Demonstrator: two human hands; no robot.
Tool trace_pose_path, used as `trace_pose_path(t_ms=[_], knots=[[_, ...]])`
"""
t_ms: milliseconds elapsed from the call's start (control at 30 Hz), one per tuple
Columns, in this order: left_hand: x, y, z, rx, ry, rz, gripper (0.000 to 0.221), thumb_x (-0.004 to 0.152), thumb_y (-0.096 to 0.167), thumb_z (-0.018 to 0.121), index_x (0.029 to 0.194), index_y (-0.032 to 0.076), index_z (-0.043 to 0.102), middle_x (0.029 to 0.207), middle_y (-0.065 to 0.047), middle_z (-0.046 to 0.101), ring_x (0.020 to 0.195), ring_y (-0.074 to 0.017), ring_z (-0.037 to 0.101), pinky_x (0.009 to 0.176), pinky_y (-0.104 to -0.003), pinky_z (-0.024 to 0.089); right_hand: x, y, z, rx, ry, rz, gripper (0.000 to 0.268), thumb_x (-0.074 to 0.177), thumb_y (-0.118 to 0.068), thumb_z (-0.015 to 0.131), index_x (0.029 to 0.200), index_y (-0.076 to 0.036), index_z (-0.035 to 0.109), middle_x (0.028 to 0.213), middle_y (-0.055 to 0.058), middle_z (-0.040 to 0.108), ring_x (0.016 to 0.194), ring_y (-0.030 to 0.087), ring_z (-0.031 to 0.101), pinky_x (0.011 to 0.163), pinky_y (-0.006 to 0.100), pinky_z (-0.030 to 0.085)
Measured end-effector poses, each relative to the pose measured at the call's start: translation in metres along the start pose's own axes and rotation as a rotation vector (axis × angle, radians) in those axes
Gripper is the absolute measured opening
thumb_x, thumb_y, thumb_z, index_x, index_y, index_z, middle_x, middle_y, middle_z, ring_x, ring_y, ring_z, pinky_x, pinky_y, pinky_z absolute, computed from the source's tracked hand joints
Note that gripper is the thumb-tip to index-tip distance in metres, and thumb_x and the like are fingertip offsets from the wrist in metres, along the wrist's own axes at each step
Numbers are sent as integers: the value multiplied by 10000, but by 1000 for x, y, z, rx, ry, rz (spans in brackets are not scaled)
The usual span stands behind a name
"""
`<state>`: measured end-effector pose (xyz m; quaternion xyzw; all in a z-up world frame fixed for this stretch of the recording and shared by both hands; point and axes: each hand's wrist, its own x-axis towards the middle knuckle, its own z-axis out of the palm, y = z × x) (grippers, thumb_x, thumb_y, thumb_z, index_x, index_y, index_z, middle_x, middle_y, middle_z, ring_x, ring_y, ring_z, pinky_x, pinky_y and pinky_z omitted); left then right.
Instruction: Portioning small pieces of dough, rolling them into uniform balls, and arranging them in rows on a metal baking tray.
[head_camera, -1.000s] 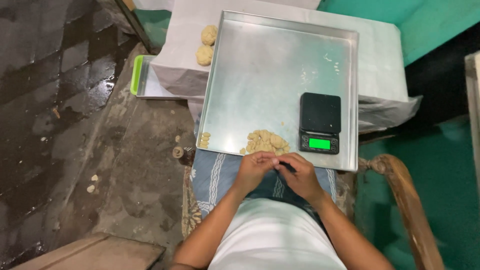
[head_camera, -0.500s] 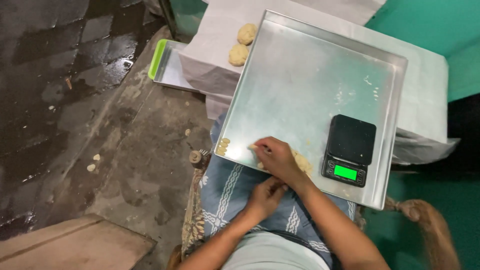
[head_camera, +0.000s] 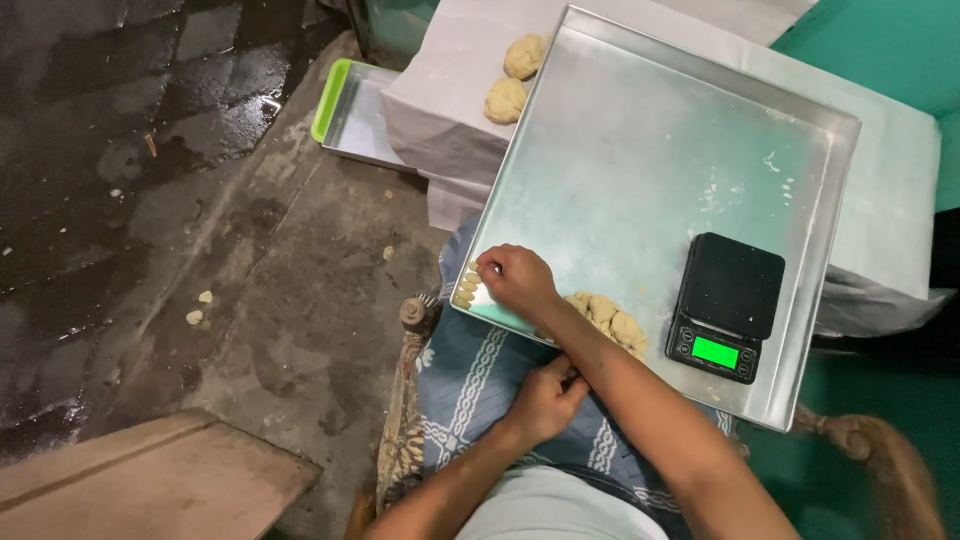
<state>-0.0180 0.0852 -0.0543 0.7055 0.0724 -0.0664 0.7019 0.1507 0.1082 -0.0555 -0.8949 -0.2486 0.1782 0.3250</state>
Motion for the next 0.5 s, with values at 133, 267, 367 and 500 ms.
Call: trace_pose_path(t_ms=[133,267,367,500], knots=[[1,2,1,-6,8,15,131,955,174,611,1022,68,648,916,-58,726,861,-141,646,761,-342,507,1,11,5,-19,-53,-80,334,928,-227,504,1073,-168,800,1113,5,770,1017,220,701,770,404,545],[-2,13,-1,-41,-54,2,227,963,195,614,1144,68,666,1070,-71,769,1014,-173,719,846,-323,543,-19,12,-14,12,-24,-68,357,963,-307,529,1203,-152,743,1172,49,734,1073,248,679,881,398,501],[2,3,2,7,-36,-1,299,954,239,624,1201,75,662,1120,-101,767,1066,-230,733,887,-338,556,-54,30,-42,248,207,-118,300,971,-235,626,1193,-72,746,1064,39,748,917,149,696,792,291,536],[1,12,-1,73,-64,-69,298,970,240,673,1198,51,710,1002,-196,771,999,-375,738,789,-441,597,-102,70,-81,79,500,-282,180,945,-92,721,1119,-89,769,944,103,751,896,314,730,781,385,591]])
